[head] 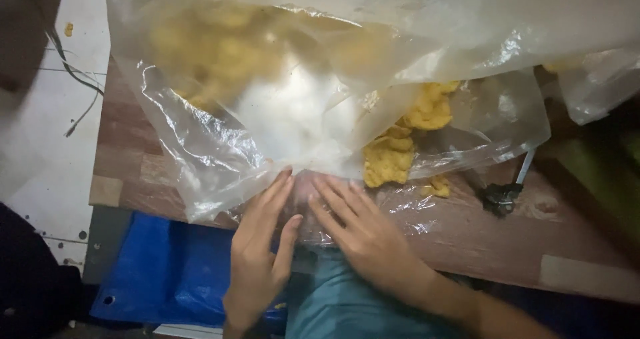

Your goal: Packaging fried snacks into small plastic bags using tongs and a manual heat sealer.

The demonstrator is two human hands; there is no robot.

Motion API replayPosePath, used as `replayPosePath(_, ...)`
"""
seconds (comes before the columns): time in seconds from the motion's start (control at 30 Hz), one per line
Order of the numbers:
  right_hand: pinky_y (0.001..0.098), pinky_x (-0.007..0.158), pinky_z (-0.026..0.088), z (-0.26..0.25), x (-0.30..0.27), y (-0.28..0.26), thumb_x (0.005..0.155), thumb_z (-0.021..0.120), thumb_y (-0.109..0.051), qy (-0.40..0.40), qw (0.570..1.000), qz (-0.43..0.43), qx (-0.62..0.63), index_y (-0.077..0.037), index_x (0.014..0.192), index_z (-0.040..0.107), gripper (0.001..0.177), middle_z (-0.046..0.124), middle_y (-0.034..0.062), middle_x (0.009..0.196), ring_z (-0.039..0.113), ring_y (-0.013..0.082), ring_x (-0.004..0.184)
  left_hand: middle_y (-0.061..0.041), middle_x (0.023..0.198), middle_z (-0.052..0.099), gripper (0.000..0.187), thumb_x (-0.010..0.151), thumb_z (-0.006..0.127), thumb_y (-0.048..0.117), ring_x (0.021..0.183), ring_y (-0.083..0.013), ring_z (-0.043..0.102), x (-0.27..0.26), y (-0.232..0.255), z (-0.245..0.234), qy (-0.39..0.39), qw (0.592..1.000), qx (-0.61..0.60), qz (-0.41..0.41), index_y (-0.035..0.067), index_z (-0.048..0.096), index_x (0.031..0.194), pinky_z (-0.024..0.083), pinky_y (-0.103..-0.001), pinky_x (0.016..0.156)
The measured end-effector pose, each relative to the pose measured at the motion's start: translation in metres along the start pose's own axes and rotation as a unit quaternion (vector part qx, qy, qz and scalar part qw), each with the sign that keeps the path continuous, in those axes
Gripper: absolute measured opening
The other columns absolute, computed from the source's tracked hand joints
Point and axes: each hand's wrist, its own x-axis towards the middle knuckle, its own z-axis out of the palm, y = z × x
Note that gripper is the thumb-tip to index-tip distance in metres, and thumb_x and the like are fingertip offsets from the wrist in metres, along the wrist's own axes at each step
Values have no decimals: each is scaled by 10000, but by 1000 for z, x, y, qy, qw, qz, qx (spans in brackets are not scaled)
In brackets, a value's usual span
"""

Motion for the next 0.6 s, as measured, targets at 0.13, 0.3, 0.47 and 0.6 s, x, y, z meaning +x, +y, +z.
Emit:
replayPosePath(0.13,547,1141,429,-6,-2,5,1049,456,-26,24,1000,-9,1,65,1362,563,343,541,261,1455,517,429,1342,-236,1464,580,412,1027,561,95,1392,-368,576,-2,-1,2,-8,1000,20,0,-47,519,1411,442,-448,1187)
replayPosePath(0.3,493,1029,472,-11,-2,13,1050,494,-81,34,997,-44,-48,2,1279,639,283,619,216,1377,593,376,1234,-191,1415,619,395,1015,582,110,1316,-321,610,-8,-7,0,-27,999,40,-6,-3,564,1393,446,-416,1152)
replayPosePath(0.47,484,928,530,-15,4,9,1027,582,-40,94,993,-57,-52,12,1078,702,140,694,200,1201,648,377,1099,-129,1418,616,390,998,618,180,1314,-283,581,-19,-11,-1,-67,993,99,-9,66,603,1370,394,-419,1125)
replayPosePath(0.6,511,982,474,-5,1,7,1062,549,-206,66,997,-30,-37,-23,1235,668,279,647,195,1303,594,360,1209,-112,1501,571,417,1004,591,201,1340,-289,560,-23,-17,-1,-96,989,113,5,93,573,1406,353,-455,1138)
